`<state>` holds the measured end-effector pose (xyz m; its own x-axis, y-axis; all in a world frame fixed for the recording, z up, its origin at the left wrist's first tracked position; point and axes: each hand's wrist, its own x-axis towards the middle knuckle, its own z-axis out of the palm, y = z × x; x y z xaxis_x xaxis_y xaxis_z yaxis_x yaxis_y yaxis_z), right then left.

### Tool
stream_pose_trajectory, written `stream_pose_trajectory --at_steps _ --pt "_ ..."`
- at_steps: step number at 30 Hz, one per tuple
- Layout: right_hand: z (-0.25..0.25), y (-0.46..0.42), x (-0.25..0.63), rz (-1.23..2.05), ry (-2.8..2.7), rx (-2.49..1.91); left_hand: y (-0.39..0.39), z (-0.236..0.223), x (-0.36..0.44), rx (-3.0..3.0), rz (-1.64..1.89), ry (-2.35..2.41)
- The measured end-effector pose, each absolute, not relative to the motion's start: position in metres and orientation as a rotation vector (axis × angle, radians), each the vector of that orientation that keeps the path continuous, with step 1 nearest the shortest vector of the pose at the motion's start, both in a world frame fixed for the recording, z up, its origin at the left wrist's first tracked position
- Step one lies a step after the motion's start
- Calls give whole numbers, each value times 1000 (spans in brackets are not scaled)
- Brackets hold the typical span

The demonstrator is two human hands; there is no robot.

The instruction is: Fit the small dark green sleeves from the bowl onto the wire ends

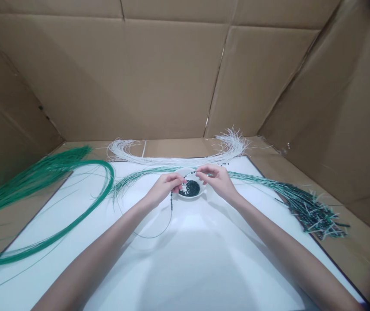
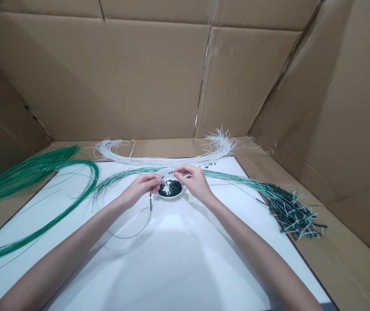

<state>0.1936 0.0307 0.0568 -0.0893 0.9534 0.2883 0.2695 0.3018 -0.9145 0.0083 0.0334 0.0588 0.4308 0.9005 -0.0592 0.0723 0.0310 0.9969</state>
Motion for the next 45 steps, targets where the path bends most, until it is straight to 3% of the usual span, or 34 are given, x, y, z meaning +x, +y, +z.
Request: stream_pose_trajectory --at_steps 7,16,26,45 --pt "59 27 192 715 -1852 -1165 29 61 8 1564 725 1012" --pt "55 28 191 822 -1953 -1115 30 56 8 1497 682 919" --pt "58 43 209 799 -1573 -1208 43 66 -10 1152 608 796" --pt "59 46 212 796 -1505 -1210 46 68 -16 1090 607 871"
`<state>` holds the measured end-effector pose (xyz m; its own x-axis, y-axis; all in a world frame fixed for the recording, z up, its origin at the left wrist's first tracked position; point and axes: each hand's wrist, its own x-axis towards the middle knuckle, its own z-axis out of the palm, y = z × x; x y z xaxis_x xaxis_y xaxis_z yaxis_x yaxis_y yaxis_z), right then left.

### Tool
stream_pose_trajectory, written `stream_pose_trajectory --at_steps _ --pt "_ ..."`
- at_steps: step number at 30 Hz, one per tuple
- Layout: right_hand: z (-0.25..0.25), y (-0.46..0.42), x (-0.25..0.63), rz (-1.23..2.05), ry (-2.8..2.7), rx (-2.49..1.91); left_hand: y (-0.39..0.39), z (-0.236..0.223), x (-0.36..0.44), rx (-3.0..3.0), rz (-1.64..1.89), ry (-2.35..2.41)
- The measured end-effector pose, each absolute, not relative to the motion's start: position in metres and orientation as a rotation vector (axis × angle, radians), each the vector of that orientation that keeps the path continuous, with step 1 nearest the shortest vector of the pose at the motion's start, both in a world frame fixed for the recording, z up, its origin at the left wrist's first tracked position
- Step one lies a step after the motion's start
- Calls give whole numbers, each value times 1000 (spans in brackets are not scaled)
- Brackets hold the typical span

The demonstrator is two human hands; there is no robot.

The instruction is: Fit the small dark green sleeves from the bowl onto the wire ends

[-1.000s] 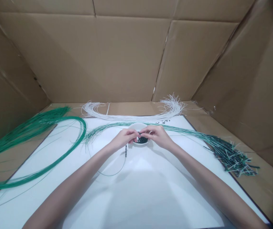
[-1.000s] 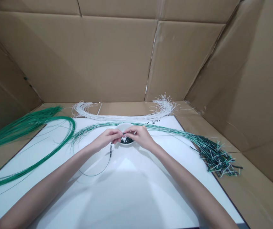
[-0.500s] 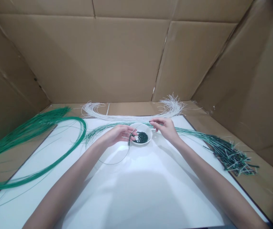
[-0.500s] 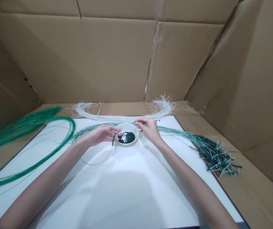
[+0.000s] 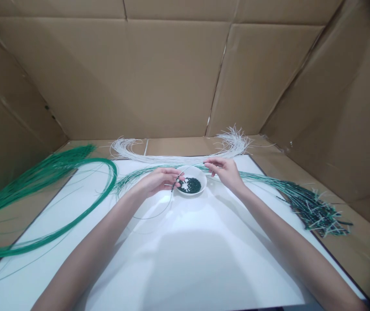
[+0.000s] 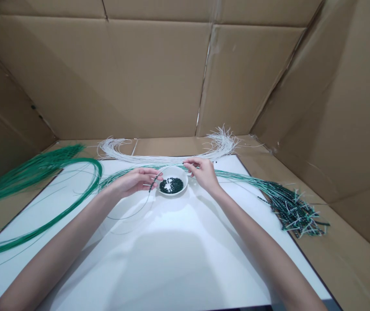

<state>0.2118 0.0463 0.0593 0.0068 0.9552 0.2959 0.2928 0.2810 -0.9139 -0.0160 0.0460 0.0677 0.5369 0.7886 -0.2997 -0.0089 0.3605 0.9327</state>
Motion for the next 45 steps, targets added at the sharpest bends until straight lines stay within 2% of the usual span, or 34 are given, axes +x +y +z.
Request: stream_pose_trajectory --at_steps 20,45 --pt "64 47 218 727 -1476 -1266 47 68 -17 980 530 818" --pt "63 47 218 718 -1484 -1253 46 68 -15 932 595 825"
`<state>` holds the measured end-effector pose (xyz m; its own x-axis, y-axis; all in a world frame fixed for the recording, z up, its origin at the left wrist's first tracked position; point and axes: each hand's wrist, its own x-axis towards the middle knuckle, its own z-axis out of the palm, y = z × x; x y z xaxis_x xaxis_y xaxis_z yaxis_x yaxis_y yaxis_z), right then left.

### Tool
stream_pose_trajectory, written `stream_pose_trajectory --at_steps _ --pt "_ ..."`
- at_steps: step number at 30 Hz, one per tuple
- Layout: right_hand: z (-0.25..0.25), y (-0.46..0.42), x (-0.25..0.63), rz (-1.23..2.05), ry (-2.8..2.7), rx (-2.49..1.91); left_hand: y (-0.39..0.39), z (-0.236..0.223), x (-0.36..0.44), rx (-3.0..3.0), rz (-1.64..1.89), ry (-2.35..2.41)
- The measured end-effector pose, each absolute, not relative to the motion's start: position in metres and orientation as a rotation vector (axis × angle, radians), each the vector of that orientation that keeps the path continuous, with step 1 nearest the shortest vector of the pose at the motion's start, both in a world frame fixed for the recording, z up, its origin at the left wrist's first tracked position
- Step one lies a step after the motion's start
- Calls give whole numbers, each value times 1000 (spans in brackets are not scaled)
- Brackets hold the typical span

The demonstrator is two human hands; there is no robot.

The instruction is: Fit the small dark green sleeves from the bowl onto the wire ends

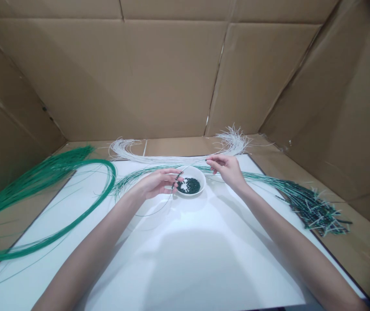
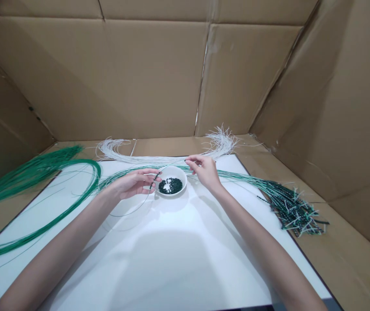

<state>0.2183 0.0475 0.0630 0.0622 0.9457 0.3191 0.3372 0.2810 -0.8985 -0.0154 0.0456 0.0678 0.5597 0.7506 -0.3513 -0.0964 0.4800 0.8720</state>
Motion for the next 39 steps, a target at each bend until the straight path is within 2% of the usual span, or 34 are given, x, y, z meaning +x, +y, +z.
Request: stream_pose_trajectory --at_steps 39 --pt "67 42 214 749 -1536 -1212 48 60 -14 1025 650 910"
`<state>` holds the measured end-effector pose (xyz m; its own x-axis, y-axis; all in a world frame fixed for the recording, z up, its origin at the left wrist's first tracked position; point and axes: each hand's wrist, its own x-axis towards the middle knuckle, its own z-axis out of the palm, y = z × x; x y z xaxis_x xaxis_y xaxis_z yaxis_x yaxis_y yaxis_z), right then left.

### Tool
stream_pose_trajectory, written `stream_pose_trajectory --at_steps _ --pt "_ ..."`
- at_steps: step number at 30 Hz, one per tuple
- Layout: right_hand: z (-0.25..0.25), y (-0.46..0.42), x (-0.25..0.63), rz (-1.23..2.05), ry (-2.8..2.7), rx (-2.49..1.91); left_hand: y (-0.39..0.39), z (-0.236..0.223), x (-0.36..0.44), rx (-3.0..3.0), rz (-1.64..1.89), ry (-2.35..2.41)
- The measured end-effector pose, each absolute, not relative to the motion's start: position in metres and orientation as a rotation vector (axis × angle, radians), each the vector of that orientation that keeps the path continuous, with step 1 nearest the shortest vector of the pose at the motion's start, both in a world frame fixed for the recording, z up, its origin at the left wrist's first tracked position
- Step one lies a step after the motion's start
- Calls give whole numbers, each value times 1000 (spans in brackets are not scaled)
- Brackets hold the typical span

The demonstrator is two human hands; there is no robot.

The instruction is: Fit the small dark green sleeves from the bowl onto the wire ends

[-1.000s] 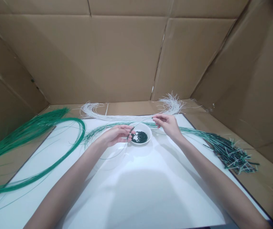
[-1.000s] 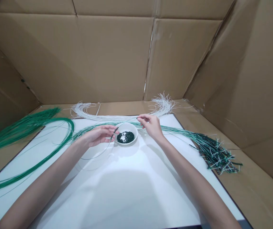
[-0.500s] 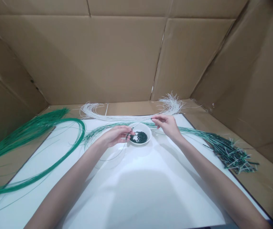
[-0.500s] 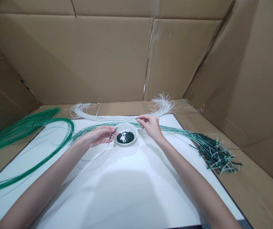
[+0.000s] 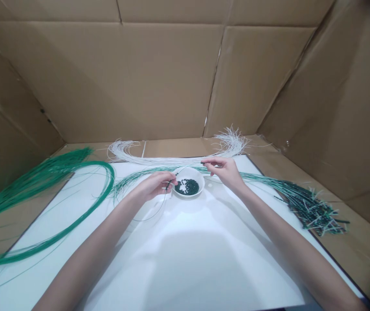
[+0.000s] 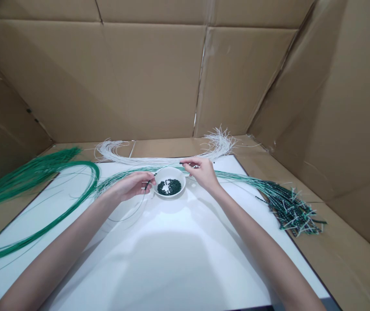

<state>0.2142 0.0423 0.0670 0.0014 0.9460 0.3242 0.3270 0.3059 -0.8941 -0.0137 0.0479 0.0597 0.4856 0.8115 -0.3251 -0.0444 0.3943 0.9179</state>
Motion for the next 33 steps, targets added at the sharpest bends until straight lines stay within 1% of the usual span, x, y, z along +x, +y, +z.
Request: stream_pose_trajectory --at_steps 12,16,20,23,26,28,33 --pt "65 41 210 770 -1536 -1218 46 64 -14 1185 607 981" --pt "61 37 204 848 -1552 -1168 44 68 -15 1480 543 1040" --pt "60 28 194 747 -1673 -1167 40 73 -16 1858 499 1180" --pt "58 21 186 664 -1773 -1157 32 76 -9 2027 616 1268" --pt "55 17 181 673 -1811 -1095 24 76 1 2099 728 1155" --pt "54 16 180 696 -1811 -1067 21 73 7 2077 767 1077" --pt "55 14 179 695 -1884 -1052 24 60 10 1975 936 1131"
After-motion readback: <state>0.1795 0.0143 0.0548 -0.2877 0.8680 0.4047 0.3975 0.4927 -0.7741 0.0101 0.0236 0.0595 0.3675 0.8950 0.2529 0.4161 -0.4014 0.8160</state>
